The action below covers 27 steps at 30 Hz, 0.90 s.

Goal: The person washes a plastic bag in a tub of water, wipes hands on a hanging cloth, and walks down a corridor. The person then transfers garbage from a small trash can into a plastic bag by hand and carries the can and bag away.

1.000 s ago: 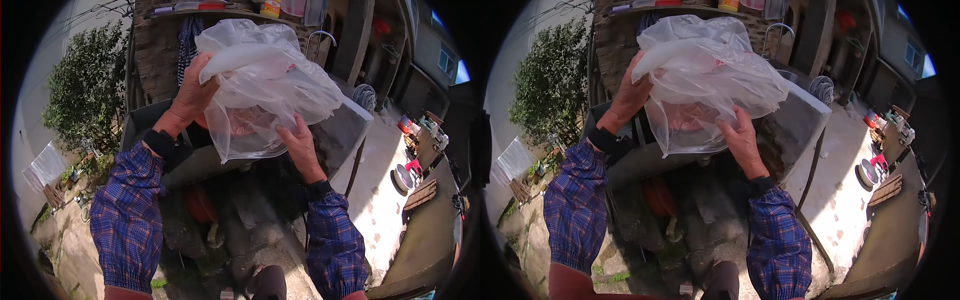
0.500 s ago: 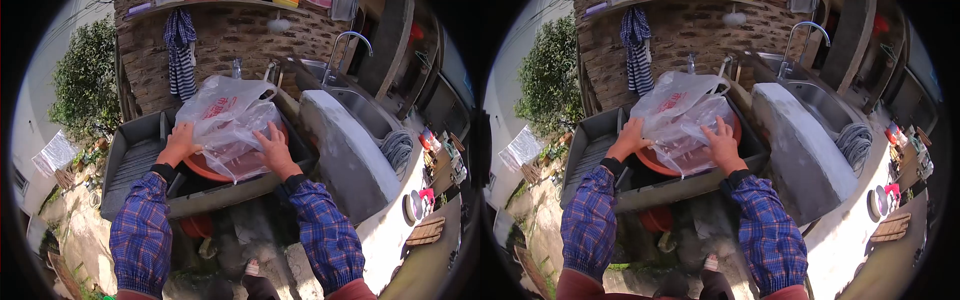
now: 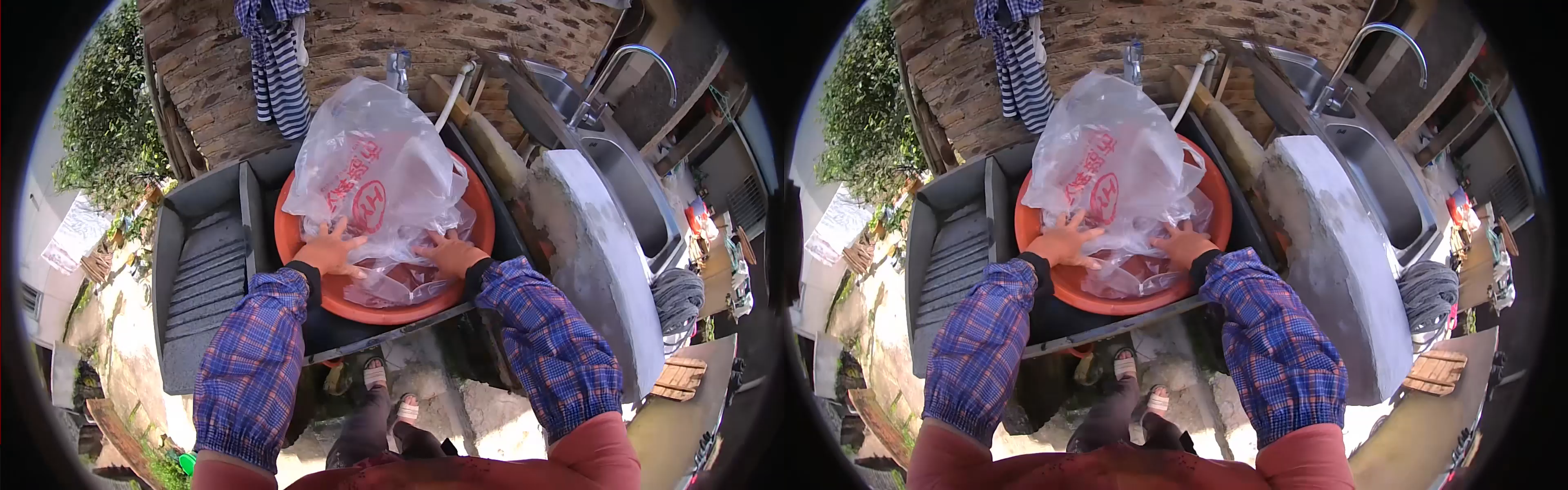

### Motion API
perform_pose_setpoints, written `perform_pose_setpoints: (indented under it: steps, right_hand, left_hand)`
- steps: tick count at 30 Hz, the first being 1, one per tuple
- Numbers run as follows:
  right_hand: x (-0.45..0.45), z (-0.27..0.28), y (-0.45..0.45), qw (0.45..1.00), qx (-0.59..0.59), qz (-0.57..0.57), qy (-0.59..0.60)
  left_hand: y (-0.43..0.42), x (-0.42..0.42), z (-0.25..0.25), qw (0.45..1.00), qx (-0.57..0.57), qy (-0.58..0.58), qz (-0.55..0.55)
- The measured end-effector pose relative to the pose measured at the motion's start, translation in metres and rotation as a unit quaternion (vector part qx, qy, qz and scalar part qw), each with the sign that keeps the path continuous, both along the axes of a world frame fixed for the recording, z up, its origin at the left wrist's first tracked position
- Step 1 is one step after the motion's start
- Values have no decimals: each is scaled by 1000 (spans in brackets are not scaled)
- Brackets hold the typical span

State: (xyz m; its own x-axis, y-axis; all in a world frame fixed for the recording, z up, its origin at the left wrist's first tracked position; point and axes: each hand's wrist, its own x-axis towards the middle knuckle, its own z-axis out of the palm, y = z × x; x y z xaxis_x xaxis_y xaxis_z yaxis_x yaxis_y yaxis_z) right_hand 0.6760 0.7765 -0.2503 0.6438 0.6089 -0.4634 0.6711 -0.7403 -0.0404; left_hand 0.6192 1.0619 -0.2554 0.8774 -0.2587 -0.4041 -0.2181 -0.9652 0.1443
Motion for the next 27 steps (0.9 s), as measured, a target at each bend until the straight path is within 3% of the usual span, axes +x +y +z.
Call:
perform_pose_setpoints:
  steps: [3,4,5,7,9,11,12,14,16,18,19,20,25,27]
  right_hand:
    - [14,13,5,997,-26,3,72]
    - [18,18,11,995,-43,40,77]
    - [20,29,5,996,-46,-4,73]
    - [17,50,18,990,17,20,141]
    - [10,65,18,991,41,36,121]
    - [12,74,18,991,64,55,99]
    - [16,78,19,995,5,59,82]
    - [17,87,17,994,-56,65,63]
    - [18,96,19,981,104,-73,-149]
    - [24,82,24,991,67,-42,-109]
    - [28,74,26,997,28,-19,-70]
    - [32,74,37,997,-57,-34,38]
    - [45,17,42,987,-133,3,88]
    - [52,0,40,994,-107,28,25]
  left_hand:
    - [-2,17,17,994,55,99,-5]
    - [2,30,9,987,73,138,-30]
    - [2,40,9,975,118,169,-79]
    - [8,51,22,973,110,158,-128]
    - [16,60,44,975,58,159,-147]
    - [15,53,60,983,-13,-18,-181]
    - [7,50,73,977,-70,-89,-182]
    - [-12,45,88,967,-103,-140,-185]
    - [-25,44,93,973,-65,-135,-175]
    - [-21,45,84,978,-25,-130,-162]
    - [-17,49,66,987,14,-76,-144]
    - [-14,53,50,990,53,-21,-126]
    - [-1,64,17,993,75,74,-54]
    - [0,73,12,993,76,86,-38]
